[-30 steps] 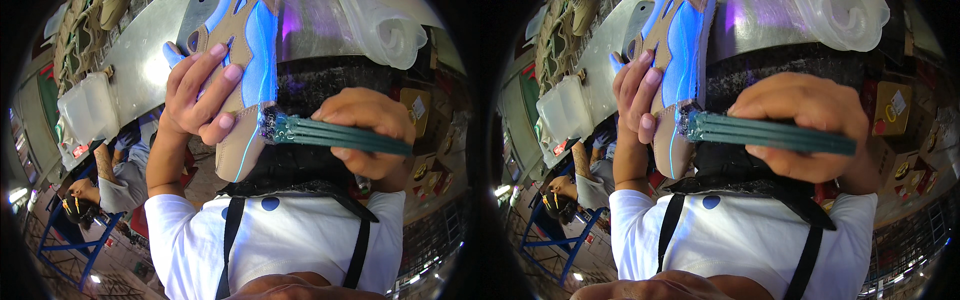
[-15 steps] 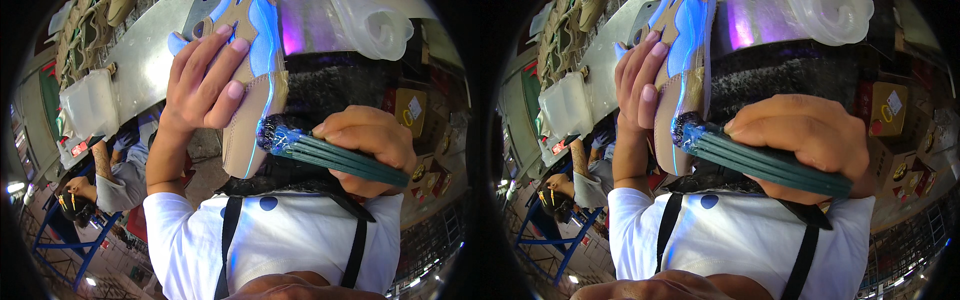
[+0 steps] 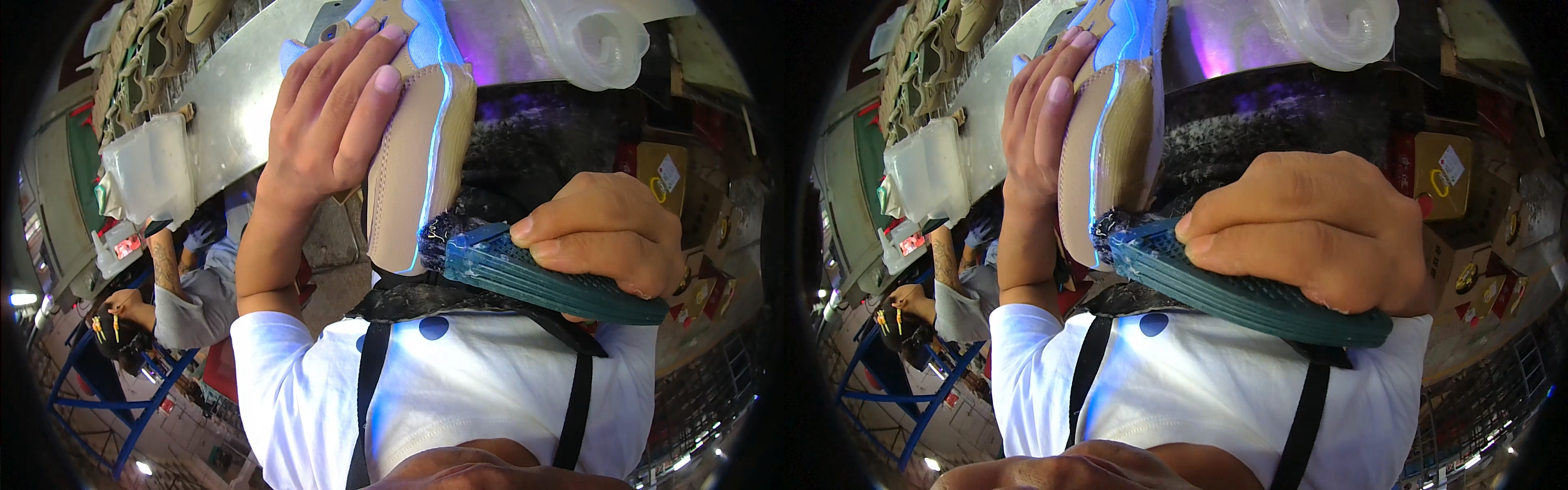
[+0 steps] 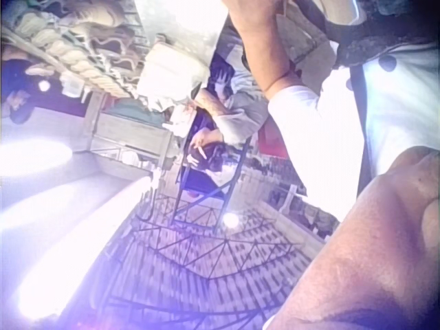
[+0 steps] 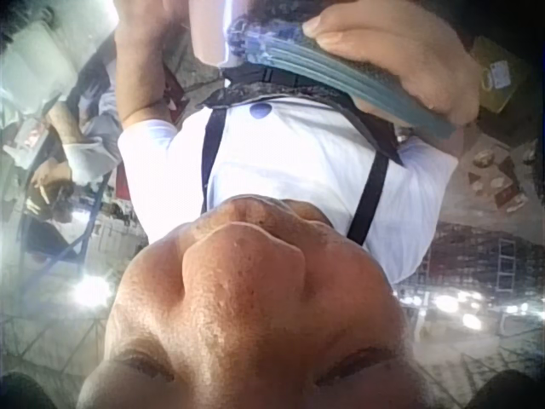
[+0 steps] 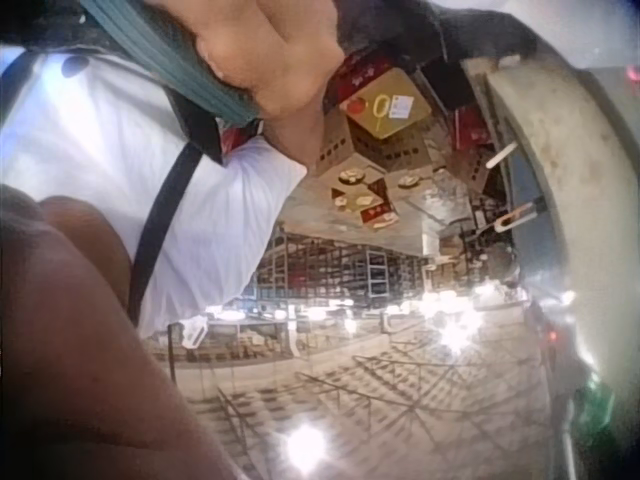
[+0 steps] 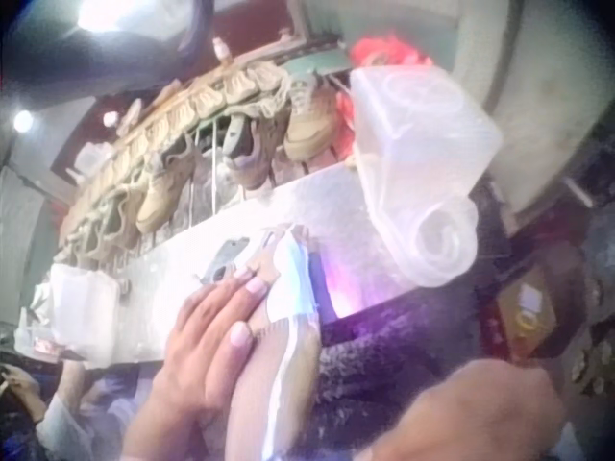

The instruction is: The person applies a liquid to the base of shoe uppers using a brush and then places the shoes back onto a conveyor rack.

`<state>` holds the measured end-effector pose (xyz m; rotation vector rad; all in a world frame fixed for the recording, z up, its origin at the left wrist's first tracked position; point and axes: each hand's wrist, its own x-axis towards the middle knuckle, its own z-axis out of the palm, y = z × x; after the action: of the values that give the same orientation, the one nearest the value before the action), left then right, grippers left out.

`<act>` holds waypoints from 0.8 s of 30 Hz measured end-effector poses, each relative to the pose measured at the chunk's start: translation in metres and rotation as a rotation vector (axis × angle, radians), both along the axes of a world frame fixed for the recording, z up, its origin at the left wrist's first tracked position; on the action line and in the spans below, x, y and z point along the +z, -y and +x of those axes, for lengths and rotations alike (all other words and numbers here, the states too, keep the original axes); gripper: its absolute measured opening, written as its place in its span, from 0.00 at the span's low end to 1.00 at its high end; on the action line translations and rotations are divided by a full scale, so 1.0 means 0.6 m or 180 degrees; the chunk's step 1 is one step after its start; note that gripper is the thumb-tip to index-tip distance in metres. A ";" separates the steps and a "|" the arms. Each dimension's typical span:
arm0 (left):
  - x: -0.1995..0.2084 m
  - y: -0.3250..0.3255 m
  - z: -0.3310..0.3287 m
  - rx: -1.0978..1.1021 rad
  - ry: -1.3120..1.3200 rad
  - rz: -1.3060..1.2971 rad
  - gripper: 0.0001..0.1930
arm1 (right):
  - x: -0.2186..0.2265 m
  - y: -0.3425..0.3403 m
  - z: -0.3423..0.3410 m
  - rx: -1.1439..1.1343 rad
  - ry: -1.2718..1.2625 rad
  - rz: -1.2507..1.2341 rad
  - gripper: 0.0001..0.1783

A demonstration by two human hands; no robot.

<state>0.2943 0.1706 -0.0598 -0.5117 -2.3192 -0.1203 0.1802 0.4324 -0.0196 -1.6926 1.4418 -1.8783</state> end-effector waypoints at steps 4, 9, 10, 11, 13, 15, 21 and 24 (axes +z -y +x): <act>0.003 0.002 -0.006 0.0066 -0.0016 0.0053 0.25 | 0.014 -0.006 0.008 -0.0253 -0.0302 -0.0016 0.13; 0.029 -0.010 -0.009 0.0423 0.0412 0.0177 0.27 | 0.026 -0.005 0.022 -0.0636 -0.0556 -0.0251 0.09; 0.035 -0.013 -0.012 0.0470 0.0493 0.0205 0.28 | 0.032 -0.007 0.023 -0.0717 -0.0642 -0.0267 0.09; 0.044 -0.018 -0.016 0.0503 0.0570 0.0193 0.28 | 0.037 -0.008 0.024 -0.0800 -0.0728 -0.0281 0.09; 0.056 -0.022 -0.018 0.0601 0.0679 0.0146 0.29 | 0.053 -0.014 0.025 -0.0904 -0.0916 -0.0205 0.10; 0.062 -0.025 -0.023 0.0661 0.0738 0.0151 0.30 | 0.071 -0.023 0.027 -0.1015 -0.1103 -0.0066 0.11; 0.086 -0.022 -0.042 0.0592 0.0702 0.0170 0.33 | 0.151 -0.018 -0.023 -0.0774 -0.1327 0.0483 0.13; 0.112 -0.024 -0.062 0.0544 0.0884 0.0202 0.33 | 0.183 -0.015 -0.078 -0.0305 -0.1519 0.0643 0.14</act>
<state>0.2574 0.1851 0.0073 -0.2765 -2.6090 -0.1924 0.1336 0.4416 0.0904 -2.0880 1.8389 -1.3596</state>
